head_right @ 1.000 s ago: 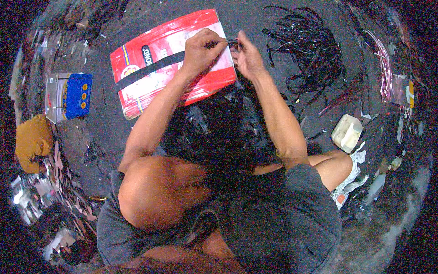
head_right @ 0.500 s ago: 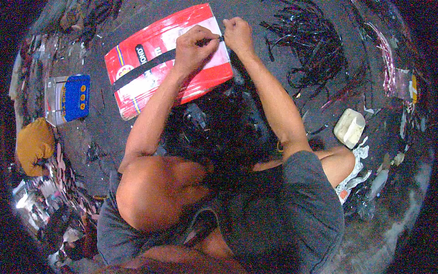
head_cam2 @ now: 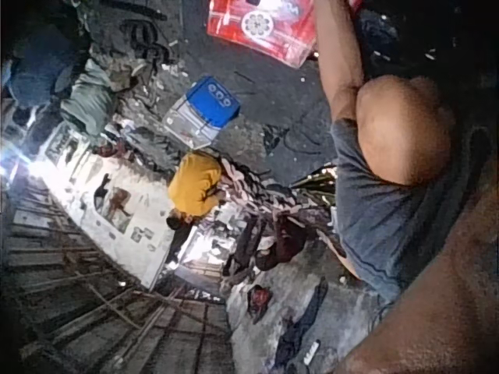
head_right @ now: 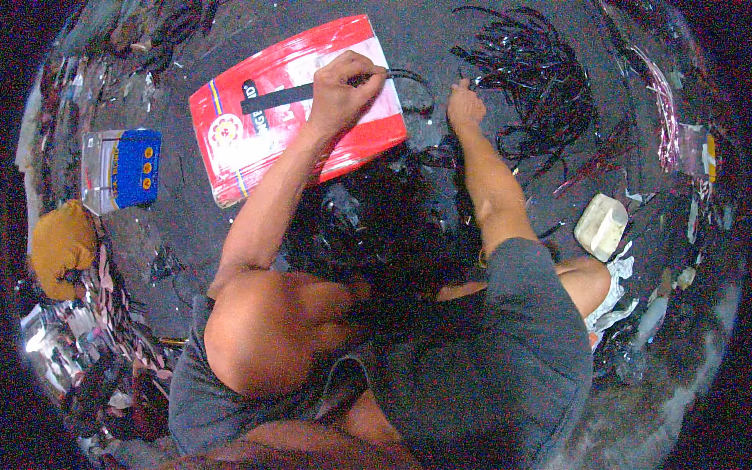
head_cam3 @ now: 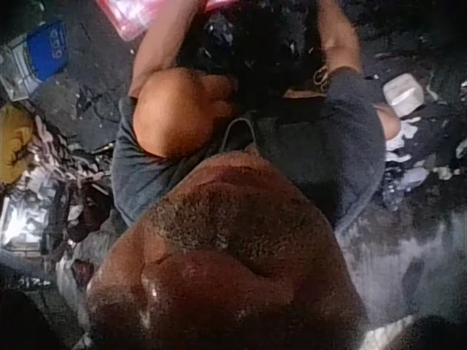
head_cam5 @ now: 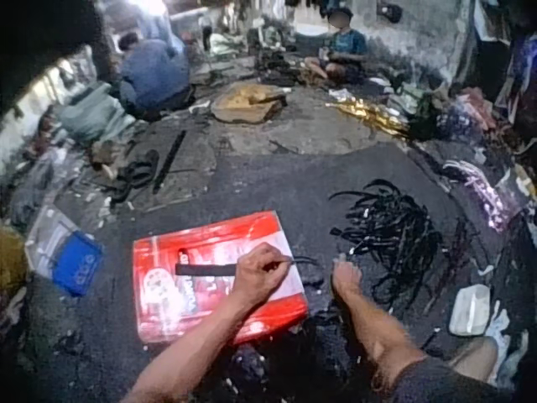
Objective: The person sits on the floor and wraps a red and white box with black plastic strips. They repeatedly pick up strips, place them across the box, and secure them by hand, building up layers of wrapping material.
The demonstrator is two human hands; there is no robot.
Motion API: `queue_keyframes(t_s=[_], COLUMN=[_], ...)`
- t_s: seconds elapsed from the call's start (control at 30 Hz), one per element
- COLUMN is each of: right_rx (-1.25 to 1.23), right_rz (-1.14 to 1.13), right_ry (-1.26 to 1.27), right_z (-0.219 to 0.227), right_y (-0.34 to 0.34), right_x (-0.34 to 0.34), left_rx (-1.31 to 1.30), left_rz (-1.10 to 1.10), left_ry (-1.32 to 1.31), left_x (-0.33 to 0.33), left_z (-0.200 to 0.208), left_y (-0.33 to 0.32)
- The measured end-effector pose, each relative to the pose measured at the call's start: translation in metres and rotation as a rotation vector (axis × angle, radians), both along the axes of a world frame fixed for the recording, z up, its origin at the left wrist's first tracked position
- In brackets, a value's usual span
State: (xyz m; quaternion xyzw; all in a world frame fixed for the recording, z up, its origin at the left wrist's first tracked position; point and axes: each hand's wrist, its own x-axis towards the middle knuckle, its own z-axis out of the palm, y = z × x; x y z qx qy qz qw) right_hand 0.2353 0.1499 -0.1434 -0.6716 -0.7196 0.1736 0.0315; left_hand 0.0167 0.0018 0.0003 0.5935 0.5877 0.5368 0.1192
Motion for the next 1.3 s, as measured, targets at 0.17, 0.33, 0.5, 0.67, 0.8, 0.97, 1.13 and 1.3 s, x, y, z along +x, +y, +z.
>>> queue_keyframes(t_s=[0.17, 0.33, 0.5, 0.67, 0.8, 0.97, 1.13, 1.3], right_rx=[-0.092, 0.469, 0.239, 0.278, 0.34, 0.309, 0.096, 0.107], right_rz=[0.217, 0.45, 0.329, 0.268, 0.285, 0.311, 0.16, 0.209], right_ry=[0.909, 0.632, 0.915, 0.643, 0.492, 0.272, 0.052, -0.007], right_z=[0.079, 0.138, 0.088, 0.007, -0.024, -0.025, -0.021, -0.025], right_y=[0.01, -0.027, -0.018, 0.004, 0.008, 0.0, -0.001, 0.007], right_x=[-0.046, -0.108, -0.09, -0.05, -0.032, -0.02, -0.026, -0.027], left_rx=[0.015, -0.002, 0.025, 0.027, 0.024, 0.007, 0.065, 0.148], left_rz=[-0.011, 0.005, -0.006, -0.025, -0.023, -0.009, -0.032, -0.162], left_ry=[-0.024, 0.018, 0.042, 0.016, 0.015, 0.028, 0.039, 0.388], left_x=[0.003, 0.0, 0.003, 0.003, 0.004, 0.003, 0.001, -0.014], left_z=[0.001, 0.004, 0.004, 0.001, 0.003, 0.002, 0.001, -0.006], left_y=[0.006, 0.003, 0.001, 0.006, 0.005, 0.005, 0.006, -0.002])
